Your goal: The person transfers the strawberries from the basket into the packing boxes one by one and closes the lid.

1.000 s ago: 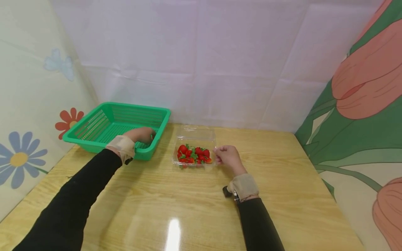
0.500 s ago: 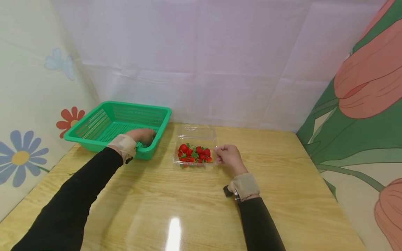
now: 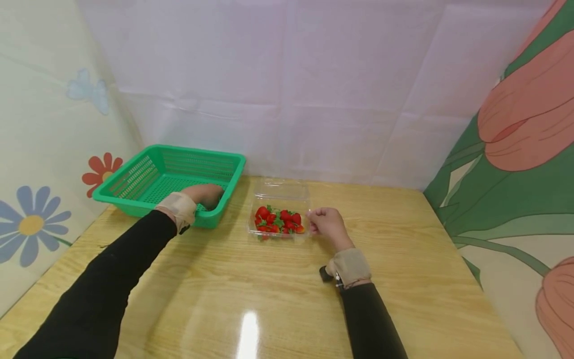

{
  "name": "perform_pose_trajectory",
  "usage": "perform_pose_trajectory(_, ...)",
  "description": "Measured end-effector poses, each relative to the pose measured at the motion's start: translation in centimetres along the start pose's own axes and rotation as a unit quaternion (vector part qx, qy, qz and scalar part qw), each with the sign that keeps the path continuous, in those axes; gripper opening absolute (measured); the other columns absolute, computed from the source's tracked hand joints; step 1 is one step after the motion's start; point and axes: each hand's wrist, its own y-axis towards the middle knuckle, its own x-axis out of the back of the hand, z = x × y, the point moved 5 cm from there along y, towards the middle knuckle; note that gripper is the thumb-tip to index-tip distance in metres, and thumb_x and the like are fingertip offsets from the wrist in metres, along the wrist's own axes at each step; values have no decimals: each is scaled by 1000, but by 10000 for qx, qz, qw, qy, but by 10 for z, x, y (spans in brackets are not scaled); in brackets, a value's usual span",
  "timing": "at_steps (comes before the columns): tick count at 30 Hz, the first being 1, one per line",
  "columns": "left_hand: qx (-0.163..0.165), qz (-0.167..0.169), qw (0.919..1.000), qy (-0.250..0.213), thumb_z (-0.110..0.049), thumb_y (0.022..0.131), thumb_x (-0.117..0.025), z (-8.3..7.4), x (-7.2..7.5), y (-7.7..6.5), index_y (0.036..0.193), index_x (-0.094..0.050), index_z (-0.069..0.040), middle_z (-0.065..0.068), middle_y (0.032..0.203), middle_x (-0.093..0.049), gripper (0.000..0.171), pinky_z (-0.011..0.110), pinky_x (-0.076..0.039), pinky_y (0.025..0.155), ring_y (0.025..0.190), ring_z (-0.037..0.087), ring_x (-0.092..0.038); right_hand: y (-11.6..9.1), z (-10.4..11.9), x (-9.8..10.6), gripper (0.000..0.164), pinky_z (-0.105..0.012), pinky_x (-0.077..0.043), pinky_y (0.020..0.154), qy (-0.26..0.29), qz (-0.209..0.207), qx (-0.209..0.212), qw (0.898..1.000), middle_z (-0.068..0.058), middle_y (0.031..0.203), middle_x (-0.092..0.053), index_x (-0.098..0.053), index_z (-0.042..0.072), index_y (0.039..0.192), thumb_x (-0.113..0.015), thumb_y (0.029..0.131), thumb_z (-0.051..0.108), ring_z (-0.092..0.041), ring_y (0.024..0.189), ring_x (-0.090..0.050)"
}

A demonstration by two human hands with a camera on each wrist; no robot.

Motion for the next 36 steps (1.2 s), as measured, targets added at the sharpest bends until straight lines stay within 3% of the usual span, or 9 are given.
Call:
perform_pose_trajectory(9, -220, -112, 9996, -126, 12, 82, -47, -1, 1, -2, 65, -46, -11, 2, 62, -37, 29, 28, -29, 51, 56, 15, -31, -2, 1, -1, 29, -26, -52, 55, 64, -21, -58, 10000, -5, 68, -57, -55, -11, 98, -57, 93, 18, -10, 57, -55)
perform_pose_trajectory(15, -177, -240, 9995, -61, 5, 86, -54, -8, 9, -14, 81, -62, -5, 6, 72, -55, 14, 27, -38, 54, 61, 16, -45, 0, 0, -2, 27, -26, -52, 55, 82, -25, -85, 9999, -3, 67, -57, -55, -10, 97, -57, 93, 17, -10, 57, -56)
perform_pose_trajectory(19, -356, -726, 9966, 146, -2, 87, -61, -18, 23, -25, 93, -69, -2, 11, 88, -66, 11, 31, -50, 68, 78, 22, -60, -1, 0, 0, 28, -26, -52, 56, 73, -58, -56, 9999, -4, 69, -57, -55, -10, 97, -57, 93, 18, -10, 58, -56)
perform_pose_trajectory(23, -477, -1263, 9900, 413, -3, 87, -61, -26, 35, -36, 99, -70, -3, 13, 102, -67, 15, 35, -51, 79, 94, 27, -61, -2, 0, 0, 26, -26, -52, 56, 141, -14, 27, 9999, -4, 69, -58, -56, -8, 94, -58, 92, 17, -10, 58, -56)
perform_pose_trajectory(26, -452, -1657, 9842, 439, 2, 86, -56, -33, 43, -43, 96, -69, -2, 12, 94, -65, 17, 31, -46, 68, 78, 21, -56, -3, 1, 1, 23, -27, -52, 55, 199, 34, 127, 9997, -5, 68, -58, -57, -7, 90, -59, 92, 16, -11, 57, -57)
perform_pose_trajectory(30, -383, -2193, 9740, 419, 5, 87, -50, -44, 51, -49, 86, -61, -2, 8, 74, -50, 13, 30, -33, 58, 63, 17, -36, -2, 1, 1, 22, -27, -52, 55, 213, -22, 59, 9998, -5, 68, -58, -57, -6, 90, -59, 92, 15, -11, 57, -57)
perform_pose_trajectory(33, -436, -2648, 9619, 518, 4, 88, -51, -57, 56, -55, 88, -60, -1, 8, 74, -51, 10, 30, -35, 58, 65, 18, -40, -1, 0, 0, 23, -26, -52, 56, 161, -33, -37, 9999, -4, 69, -58, -55, -7, 94, -58, 92, 16, -10, 58, -56)
perform_pose_trajectory(36, -619, -2969, 9514, 531, 3, 88, -54, -73, 59, -58, 100, -63, 0, 12, 88, -60, 15, 32, -44, 63, 76, 22, -52, 0, -1, -1, 24, -26, -52, 55, 168, -36, -103, 9998, -5, 69, -58, -55, -8, 95, -58, 93, 15, -10, 57, -56)
